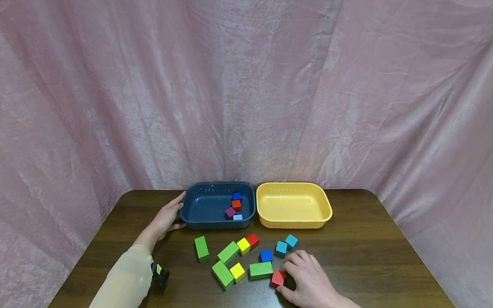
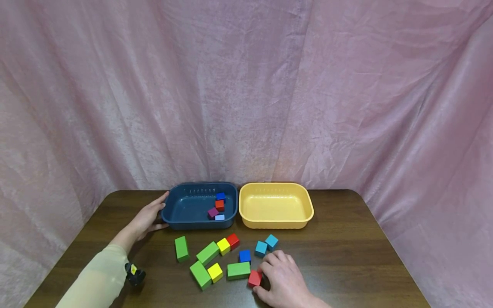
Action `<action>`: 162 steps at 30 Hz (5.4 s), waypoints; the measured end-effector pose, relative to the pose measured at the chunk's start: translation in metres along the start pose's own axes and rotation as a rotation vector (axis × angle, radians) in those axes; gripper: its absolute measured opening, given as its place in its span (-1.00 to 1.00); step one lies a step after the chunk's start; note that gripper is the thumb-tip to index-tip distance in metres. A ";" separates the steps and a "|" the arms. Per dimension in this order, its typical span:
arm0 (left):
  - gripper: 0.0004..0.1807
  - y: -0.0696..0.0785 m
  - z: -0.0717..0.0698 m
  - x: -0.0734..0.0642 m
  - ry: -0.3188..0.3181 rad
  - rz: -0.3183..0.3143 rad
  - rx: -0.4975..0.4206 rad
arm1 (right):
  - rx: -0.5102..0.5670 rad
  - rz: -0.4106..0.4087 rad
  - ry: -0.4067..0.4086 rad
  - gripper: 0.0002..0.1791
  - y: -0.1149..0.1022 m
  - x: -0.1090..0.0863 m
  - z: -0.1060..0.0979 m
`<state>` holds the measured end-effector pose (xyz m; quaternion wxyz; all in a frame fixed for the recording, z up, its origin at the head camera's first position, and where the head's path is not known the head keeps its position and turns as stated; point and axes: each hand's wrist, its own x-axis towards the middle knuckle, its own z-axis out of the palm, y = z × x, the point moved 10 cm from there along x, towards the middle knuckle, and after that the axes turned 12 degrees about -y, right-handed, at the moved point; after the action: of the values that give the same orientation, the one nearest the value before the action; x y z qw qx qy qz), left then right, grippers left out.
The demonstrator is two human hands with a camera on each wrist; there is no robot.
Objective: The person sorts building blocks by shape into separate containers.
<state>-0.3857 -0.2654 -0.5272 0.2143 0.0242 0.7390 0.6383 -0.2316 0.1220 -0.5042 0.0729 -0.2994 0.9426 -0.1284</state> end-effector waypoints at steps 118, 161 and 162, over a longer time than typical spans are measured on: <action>-0.39 0.005 0.001 0.001 0.002 0.005 -0.006 | 0.156 0.141 0.352 -0.58 0.007 0.150 -0.149; -0.39 0.003 0.001 -0.001 0.014 -0.004 -0.010 | 0.095 0.195 0.246 -0.49 0.015 0.182 -0.112; -0.39 0.003 0.001 0.000 0.014 -0.004 -0.010 | 0.094 0.195 0.247 -0.50 0.015 0.181 -0.112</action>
<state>-0.3855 -0.2640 -0.5245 0.2107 0.0172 0.7373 0.6416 -0.4106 0.0503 -0.4124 -0.0174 -0.1845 0.9620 -0.2007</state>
